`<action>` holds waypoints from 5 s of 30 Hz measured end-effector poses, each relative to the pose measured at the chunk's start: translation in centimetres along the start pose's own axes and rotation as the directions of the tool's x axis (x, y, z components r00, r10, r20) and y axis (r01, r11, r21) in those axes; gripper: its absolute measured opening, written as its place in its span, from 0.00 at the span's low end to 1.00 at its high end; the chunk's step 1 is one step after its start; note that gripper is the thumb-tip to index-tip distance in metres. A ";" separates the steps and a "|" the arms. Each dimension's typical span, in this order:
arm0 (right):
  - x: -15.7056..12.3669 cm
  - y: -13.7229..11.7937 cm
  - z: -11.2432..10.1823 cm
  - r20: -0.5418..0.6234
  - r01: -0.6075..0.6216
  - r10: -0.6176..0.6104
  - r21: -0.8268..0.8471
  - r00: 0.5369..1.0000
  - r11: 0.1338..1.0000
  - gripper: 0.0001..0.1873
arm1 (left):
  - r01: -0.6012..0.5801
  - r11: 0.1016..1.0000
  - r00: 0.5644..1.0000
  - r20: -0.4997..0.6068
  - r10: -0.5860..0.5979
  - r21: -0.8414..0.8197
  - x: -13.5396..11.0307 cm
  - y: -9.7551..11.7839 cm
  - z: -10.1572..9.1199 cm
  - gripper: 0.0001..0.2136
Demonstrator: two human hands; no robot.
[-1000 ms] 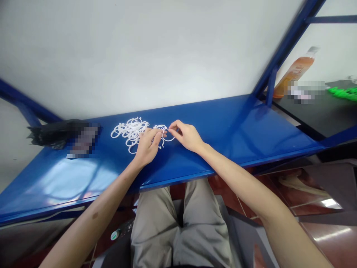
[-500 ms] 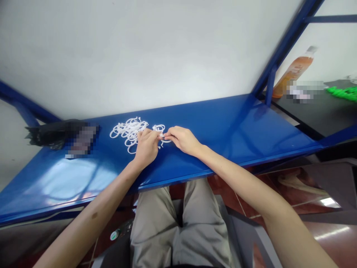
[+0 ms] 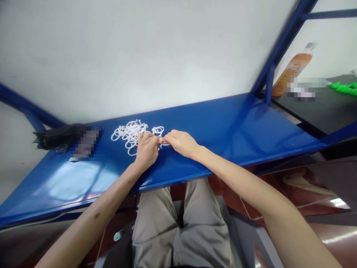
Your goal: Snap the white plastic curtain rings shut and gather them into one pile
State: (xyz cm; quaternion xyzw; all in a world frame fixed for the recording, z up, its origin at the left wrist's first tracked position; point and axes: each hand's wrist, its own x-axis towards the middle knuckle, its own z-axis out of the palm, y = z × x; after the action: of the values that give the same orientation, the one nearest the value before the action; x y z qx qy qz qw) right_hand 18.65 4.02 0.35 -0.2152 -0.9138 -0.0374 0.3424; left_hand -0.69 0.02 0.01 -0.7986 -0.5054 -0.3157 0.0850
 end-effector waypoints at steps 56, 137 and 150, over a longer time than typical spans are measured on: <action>-2.2 7.7 -1.2 -0.132 -0.679 0.666 -0.154 0.734 0.718 0.19 | 0.235 0.958 0.963 0.094 -0.252 0.165 0.4 -2.3 -0.1 0.13; 0.3 3.0 -1.6 -0.023 -0.504 0.533 0.293 0.846 0.813 0.14 | -0.050 0.999 0.995 -0.081 0.051 0.010 0.7 -1.1 -0.6 0.11; 0.4 0.8 -0.3 0.030 -0.395 0.426 0.436 0.904 0.808 0.13 | 0.229 0.915 0.954 -0.109 -0.279 -0.332 1.0 0.0 0.0 0.04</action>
State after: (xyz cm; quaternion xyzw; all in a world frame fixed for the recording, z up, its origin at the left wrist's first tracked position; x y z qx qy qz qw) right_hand 18.92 4.85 0.72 -0.3248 -0.8183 0.2336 0.4127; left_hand -0.37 0.73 0.56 -0.7025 -0.5400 -0.4612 -0.0469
